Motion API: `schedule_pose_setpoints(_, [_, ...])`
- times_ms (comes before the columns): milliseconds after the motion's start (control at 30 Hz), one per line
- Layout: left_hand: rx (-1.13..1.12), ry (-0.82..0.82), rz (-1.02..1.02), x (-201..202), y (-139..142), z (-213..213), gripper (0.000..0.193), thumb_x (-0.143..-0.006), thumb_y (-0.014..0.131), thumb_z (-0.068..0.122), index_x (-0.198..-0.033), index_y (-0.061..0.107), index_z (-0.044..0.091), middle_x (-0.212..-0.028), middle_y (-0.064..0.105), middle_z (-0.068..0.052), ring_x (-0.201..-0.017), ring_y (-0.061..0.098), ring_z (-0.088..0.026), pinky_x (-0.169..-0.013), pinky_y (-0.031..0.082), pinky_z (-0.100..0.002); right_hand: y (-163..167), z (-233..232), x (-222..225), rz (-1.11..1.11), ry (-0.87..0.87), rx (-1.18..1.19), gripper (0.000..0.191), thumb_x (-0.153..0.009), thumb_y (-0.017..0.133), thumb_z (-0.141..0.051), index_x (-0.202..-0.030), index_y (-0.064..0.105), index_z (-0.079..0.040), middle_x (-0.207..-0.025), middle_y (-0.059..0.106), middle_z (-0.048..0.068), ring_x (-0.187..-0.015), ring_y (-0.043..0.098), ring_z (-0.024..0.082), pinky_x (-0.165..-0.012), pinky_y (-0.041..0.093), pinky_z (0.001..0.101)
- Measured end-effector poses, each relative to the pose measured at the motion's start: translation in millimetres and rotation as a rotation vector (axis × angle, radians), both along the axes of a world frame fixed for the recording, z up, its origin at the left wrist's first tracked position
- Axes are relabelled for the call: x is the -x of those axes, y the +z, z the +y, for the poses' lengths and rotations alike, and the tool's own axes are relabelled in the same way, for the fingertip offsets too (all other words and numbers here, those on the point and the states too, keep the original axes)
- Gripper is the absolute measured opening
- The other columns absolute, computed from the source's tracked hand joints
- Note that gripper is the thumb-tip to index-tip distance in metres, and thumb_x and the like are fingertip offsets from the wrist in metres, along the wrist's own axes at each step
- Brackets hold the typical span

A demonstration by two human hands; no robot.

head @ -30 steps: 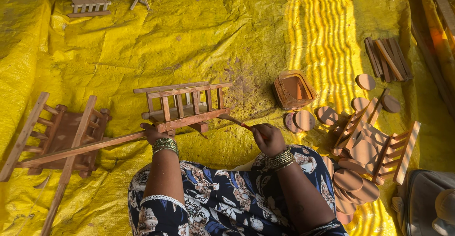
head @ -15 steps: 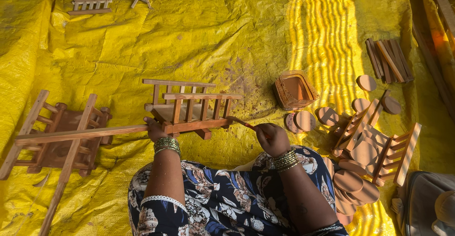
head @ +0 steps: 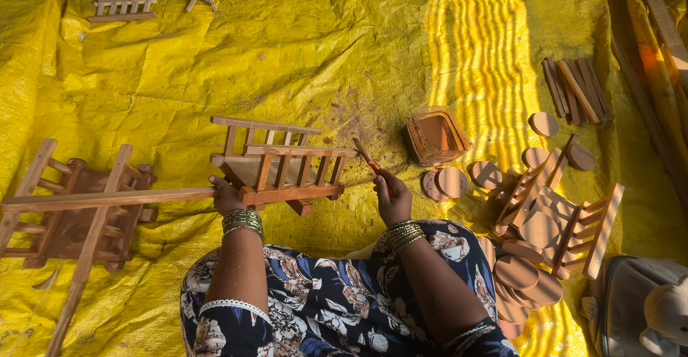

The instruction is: The person sits on a tarp and uses a brush to apply a brown coating from a small container onto miniature wooden chair frames, rotating each frame to coat different surfaces and setting finished pieces aside while picking up the next one.

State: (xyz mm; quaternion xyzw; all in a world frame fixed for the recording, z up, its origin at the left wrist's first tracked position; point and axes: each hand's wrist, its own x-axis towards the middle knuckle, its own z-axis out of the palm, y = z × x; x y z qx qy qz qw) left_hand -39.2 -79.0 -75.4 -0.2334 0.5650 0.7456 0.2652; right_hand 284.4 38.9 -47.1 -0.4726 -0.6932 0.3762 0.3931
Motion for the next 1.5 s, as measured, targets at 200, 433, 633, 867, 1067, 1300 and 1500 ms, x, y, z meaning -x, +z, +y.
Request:
schedule_pose_setpoints(200, [0.073, -0.007, 0.018, -0.5, -1.2, 1.1, 0.088, -0.088, 0.055, 0.076, -0.136, 0.059, 0.002, -0.120, 0.070, -0.021, -0.095, 0.076, -0.033, -0.074, 0.069, -0.043, 0.3, -35.5, 11.2, 0.030, 0.089, -0.107, 0.032, -0.102, 0.062, -0.021, -0.127, 0.067, -0.002, -0.099, 0.077, 0.013, -0.088, 0.077, 0.020, -0.075, 0.059, 0.0343])
schedule_pose_setpoints(433, [-0.123, 0.117, -0.132, 0.5, 6.7, -3.2, 0.078, -0.093, 0.053, 0.067, -0.144, 0.049, 0.007, -0.126, 0.069, -0.019, -0.102, 0.076, -0.032, -0.081, 0.064, -0.045, 17.8, -32.6, -2.1, -0.024, 0.074, -0.406, 0.022, -0.094, 0.072, -0.013, -0.114, 0.073, -0.003, -0.097, 0.076, 0.016, -0.085, 0.075, 0.028, -0.074, 0.058, 0.0364])
schedule_pose_setpoints(633, [-0.278, 0.099, -0.178, 2.0, 3.7, -6.2, 0.073, -0.094, 0.049, 0.065, -0.141, 0.052, 0.010, -0.125, 0.072, -0.017, -0.100, 0.077, -0.031, -0.080, 0.067, -0.046, 2.5, -1.9, -2.8, 0.034, -0.010, -0.212, 0.022, -0.097, 0.070, -0.013, -0.116, 0.072, -0.003, -0.101, 0.078, 0.013, -0.093, 0.077, 0.019, -0.079, 0.060, 0.0310])
schedule_pose_setpoints(867, [0.067, -0.035, -0.182, 3.8, 1.7, -1.7, 0.077, -0.098, 0.051, 0.068, -0.141, 0.049, 0.004, -0.120, 0.071, -0.022, -0.092, 0.076, -0.036, -0.072, 0.063, -0.050, 10.9, -3.0, -9.3, 0.327, 0.000, -0.065, 0.023, -0.101, 0.068, -0.015, -0.120, 0.069, -0.002, -0.097, 0.076, 0.011, -0.089, 0.074, 0.017, -0.078, 0.058, 0.0289])
schedule_pose_setpoints(1067, [-0.097, 0.055, -0.032, -1.8, -8.0, 2.5, 0.076, -0.088, 0.065, 0.065, -0.137, 0.054, 0.008, -0.121, 0.071, -0.017, -0.094, 0.077, -0.032, -0.075, 0.064, -0.046, 51.3, -18.8, -12.5, -0.255, 0.047, -0.525, 0.021, -0.089, 0.073, -0.014, -0.108, 0.074, -0.006, -0.093, 0.075, 0.017, -0.079, 0.074, 0.032, -0.068, 0.058, 0.0385])
schedule_pose_setpoints(1300, [-0.081, 0.033, -0.037, -5.1, -2.8, 5.5, 0.075, -0.090, 0.062, 0.064, -0.134, 0.057, 0.004, -0.119, 0.071, -0.017, -0.092, 0.076, -0.032, -0.070, 0.067, -0.044, 64.1, -26.7, 8.6, -0.310, 0.157, -0.539, 0.015, -0.092, 0.074, -0.017, -0.103, 0.074, -0.007, -0.094, 0.076, 0.015, -0.077, 0.075, 0.031, -0.066, 0.060, 0.0393])
schedule_pose_setpoints(1500, [-0.035, 0.000, 0.057, -13.0, 2.5, 9.3, 0.072, -0.093, 0.061, 0.061, -0.125, 0.060, -0.003, -0.116, 0.071, -0.019, -0.090, 0.076, -0.032, -0.069, 0.068, -0.046, 69.8, -45.0, 32.0, -0.271, 0.255, -0.597, 0.017, -0.092, 0.074, -0.015, -0.107, 0.072, -0.005, -0.096, 0.075, 0.016, -0.077, 0.075, 0.032, -0.064, 0.060, 0.0393])
